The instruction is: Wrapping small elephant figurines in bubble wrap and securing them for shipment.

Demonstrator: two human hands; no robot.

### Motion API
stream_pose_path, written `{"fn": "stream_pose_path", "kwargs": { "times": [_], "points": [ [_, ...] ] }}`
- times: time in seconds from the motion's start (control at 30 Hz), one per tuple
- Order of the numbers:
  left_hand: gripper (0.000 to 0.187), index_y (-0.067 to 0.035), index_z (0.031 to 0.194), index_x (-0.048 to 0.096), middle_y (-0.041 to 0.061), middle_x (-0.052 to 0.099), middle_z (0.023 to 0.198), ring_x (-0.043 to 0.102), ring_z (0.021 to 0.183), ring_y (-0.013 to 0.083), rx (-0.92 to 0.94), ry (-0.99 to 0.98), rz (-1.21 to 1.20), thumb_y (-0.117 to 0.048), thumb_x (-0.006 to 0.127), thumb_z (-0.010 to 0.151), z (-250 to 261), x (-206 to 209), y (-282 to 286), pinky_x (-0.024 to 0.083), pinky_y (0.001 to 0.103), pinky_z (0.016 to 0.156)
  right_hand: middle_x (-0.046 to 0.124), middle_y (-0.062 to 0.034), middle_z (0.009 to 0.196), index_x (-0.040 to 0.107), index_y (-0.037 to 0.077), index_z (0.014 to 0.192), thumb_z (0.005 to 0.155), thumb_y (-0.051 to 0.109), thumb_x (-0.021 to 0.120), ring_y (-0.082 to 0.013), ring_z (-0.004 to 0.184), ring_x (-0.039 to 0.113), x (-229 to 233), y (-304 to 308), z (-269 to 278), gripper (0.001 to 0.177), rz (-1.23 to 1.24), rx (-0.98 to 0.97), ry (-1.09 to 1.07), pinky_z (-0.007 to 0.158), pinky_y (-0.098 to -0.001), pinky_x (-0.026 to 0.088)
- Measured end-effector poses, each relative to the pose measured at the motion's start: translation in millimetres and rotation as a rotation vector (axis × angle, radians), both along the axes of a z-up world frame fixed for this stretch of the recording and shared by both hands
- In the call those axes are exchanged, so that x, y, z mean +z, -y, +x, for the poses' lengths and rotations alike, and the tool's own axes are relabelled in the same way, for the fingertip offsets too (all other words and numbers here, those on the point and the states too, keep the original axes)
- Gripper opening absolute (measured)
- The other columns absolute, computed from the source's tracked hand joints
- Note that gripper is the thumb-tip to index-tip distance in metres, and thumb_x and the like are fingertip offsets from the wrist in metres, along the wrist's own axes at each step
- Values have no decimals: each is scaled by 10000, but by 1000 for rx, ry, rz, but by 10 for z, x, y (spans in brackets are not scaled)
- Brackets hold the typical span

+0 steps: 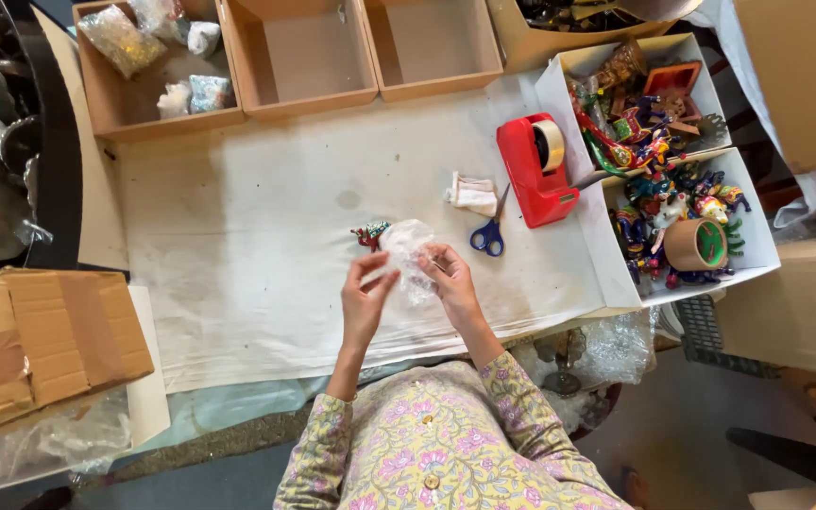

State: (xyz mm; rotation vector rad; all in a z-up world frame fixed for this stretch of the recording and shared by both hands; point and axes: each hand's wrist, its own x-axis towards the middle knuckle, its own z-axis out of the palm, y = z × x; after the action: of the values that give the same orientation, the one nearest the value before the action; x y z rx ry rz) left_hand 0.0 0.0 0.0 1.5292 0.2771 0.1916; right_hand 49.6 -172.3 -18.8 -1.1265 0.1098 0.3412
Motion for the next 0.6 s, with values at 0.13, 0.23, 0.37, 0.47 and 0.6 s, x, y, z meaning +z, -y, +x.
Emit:
{"fn": "stream_pose_path", "kwargs": {
  "times": [0.13, 0.23, 0.37, 0.47, 0.6],
  "points": [
    [483, -17, 1192, 675, 106, 634, 1204, 659, 1096, 185, -100, 39, 288, -110, 859, 755, 30, 717, -22, 625, 296, 783, 710, -15, 1066, 631, 69, 1163, 985, 122, 705, -112, 961, 690, 172, -109, 30, 200, 44, 23, -142, 748, -271, 589],
    [236, -42, 1104, 758, 44, 739, 1126, 736, 1023, 134, -14, 71, 161, -113, 805, 884, 81, 200, -168, 636, 274, 734, 750, -34, 1058, 664, 112, 1140, 940, 177, 657, -125, 973, 749, 178, -70, 143, 210, 104, -14, -173, 809, -291, 653],
    [179, -16, 1114, 739, 23, 731, 996, 676, 898, 91, 44, -106, -355, -127, 761, 976, 103, -354, -539, 605, 262, 755, 751, -31, 1013, 657, 109, 1096, 1004, 199, 685, -118, 889, 731, -236, 169, 252, 133, 135, -189, -214, 724, -261, 588],
    [218, -6, 1181, 718, 57, 702, 1037, 655, 924, 102, 39, -95, -515, -159, 728, 1025, 95, -532, -744, 599, 275, 788, 735, -17, 948, 707, 83, 1122, 1021, 191, 699, -78, 814, 685, -251, 239, 334, 148, 82, -242, -145, 711, -223, 549],
    [548, -38, 1349, 629, 114, 703, 1308, 714, 1126, 131, 38, -243, -724, -471, 529, 1027, 212, -179, -763, 612, 277, 889, 689, 33, 909, 723, 65, 1136, 1026, 173, 704, -47, 776, 641, -223, 154, 357, 155, 87, -196, -112, 664, -186, 482]
  ]
}}
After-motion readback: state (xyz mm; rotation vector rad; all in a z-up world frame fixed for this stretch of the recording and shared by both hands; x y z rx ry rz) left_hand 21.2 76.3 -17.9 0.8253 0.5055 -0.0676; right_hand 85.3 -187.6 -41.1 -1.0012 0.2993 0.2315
